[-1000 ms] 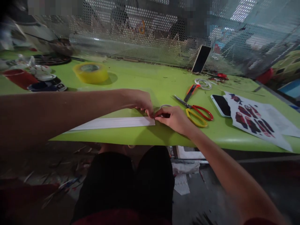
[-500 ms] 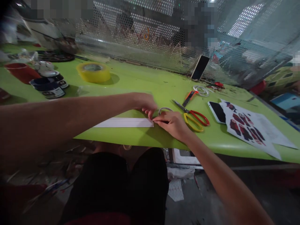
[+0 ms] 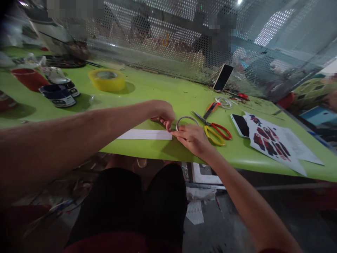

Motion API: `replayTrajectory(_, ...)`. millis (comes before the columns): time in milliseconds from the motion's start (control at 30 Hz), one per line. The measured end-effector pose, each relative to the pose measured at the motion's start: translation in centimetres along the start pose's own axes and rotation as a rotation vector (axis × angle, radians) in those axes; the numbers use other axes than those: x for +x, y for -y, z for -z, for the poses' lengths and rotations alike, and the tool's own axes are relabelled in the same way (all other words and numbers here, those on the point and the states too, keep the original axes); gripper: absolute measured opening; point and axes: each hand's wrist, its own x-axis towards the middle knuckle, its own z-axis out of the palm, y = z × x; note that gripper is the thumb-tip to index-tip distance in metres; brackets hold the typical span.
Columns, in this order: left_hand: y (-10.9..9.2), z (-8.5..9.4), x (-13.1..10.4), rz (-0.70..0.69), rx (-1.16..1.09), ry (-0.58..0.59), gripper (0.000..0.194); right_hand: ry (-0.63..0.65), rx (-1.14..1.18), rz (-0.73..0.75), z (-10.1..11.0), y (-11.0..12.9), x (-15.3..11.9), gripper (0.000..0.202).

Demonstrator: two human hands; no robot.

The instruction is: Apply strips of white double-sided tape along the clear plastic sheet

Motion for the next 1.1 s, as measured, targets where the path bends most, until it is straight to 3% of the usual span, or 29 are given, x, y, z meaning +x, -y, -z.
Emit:
replayTrajectory(133, 0.3, 0.1, 0.0, 0.006, 0.007, 0.029, 0.027, -0.013, 0.052, -0.056, 0.9, 0.6, -1.3, 0.023)
replayTrajectory(233, 1.1, 0.1, 0.1, -0.012, 0.002, 0.018, 0.023, -0.116, 0.060, -0.182, 1.6, 0.8, -2.4, 0.022)
replayTrajectory(333, 2.2, -0.7, 0.1, -0.099, -0.024, -0.051, 0.024, -0.179, 0.081, -0.291, 1.8, 0.7, -2.8, 0.022)
replayTrajectory(467, 3.7, -2.5, -0.4, -0.268, -0.066, -0.194, 0.024, -0.159, 0.129, -0.374, 1.5, 0.3, -2.3, 0.028)
replayTrajectory(667, 4.2, -3.4, 0.5, -0.341, -0.074, -0.303, 0.028, -0.148, 0.238, -0.515, 1.9, 0.2, -2.1, 0.031)
replayTrajectory(1000, 5.2, -5.1, 1.6, -0.424, 0.014, -0.493, 0.038, -0.121, 0.240, -0.512, 1.9, 0.2, -2.5, 0.033)
replayTrajectory(1100, 5.4, -5.0, 1.6, -0.433, 0.013, -0.483, 0.042, -0.130, 0.249, -0.530, 2.0, 0.3, -2.5, 0.032)
